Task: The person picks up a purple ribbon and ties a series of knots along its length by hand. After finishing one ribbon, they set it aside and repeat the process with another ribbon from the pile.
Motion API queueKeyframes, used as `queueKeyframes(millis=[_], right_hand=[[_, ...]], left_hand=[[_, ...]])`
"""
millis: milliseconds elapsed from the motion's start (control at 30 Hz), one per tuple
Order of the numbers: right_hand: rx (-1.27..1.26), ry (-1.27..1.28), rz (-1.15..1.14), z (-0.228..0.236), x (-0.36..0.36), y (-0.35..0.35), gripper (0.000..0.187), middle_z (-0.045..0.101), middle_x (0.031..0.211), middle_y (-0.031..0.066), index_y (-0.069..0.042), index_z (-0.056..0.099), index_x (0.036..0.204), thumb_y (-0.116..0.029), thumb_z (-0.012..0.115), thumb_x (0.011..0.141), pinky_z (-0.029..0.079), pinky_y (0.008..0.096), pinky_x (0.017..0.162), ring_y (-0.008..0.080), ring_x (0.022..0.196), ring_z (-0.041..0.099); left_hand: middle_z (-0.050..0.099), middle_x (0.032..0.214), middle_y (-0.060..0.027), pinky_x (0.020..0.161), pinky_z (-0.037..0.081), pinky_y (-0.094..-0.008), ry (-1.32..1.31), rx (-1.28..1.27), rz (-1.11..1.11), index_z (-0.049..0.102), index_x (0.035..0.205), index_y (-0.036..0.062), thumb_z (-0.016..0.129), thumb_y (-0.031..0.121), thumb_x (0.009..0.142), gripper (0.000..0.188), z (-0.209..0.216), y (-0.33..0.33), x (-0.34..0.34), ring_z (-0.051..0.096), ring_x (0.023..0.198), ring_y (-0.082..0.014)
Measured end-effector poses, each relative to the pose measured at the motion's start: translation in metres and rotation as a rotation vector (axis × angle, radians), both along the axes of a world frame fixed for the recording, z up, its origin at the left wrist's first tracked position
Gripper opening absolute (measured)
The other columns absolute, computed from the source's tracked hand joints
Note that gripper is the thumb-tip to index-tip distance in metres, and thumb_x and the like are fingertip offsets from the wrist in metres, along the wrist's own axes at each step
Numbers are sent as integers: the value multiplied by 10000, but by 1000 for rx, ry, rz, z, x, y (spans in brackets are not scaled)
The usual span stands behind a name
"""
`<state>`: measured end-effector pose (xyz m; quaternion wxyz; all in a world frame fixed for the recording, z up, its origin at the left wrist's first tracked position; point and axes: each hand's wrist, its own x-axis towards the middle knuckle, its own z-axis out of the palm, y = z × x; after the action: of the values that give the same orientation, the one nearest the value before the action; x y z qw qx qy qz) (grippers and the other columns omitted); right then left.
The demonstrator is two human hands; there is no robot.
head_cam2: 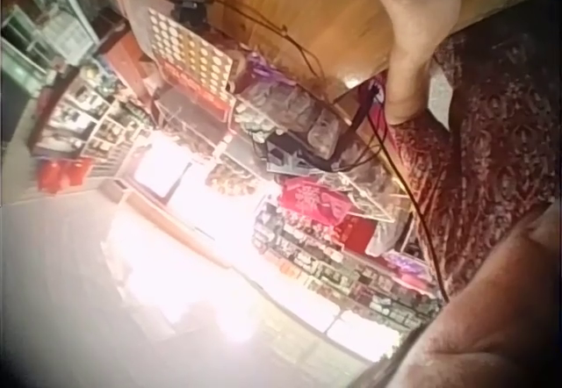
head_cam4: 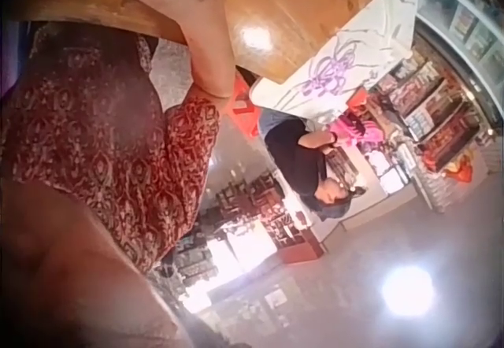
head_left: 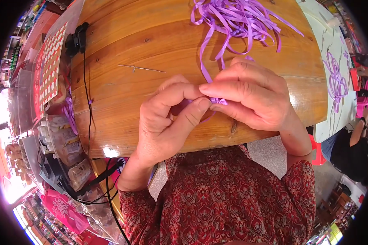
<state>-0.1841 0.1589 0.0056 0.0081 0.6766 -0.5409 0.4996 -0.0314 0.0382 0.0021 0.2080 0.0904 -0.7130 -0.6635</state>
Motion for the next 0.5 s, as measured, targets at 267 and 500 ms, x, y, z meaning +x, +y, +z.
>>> queueKeyframes(millis=[267, 500], right_hand=[[4, -53, 65, 2, -3, 7, 271, 608, 734, 103, 21, 673, 875, 4, 774, 624, 401, 274, 486, 177, 555, 538], [-15, -120, 88, -9, -2, 5, 262, 614, 715, 103, 21, 672, 874, 5, 769, 631, 371, 265, 450, 146, 521, 523]], left_hand=[[538, 754, -15, 547, 348, -206, 60, -118, -21, 625, 866, 10, 641, -29, 825, 59, -1, 1, 0, 452, 632, -68], [547, 747, -23, 564, 351, -217, 63, -32, -26, 624, 852, 17, 640, -32, 818, 61, -12, 1, 5, 448, 621, -91]])
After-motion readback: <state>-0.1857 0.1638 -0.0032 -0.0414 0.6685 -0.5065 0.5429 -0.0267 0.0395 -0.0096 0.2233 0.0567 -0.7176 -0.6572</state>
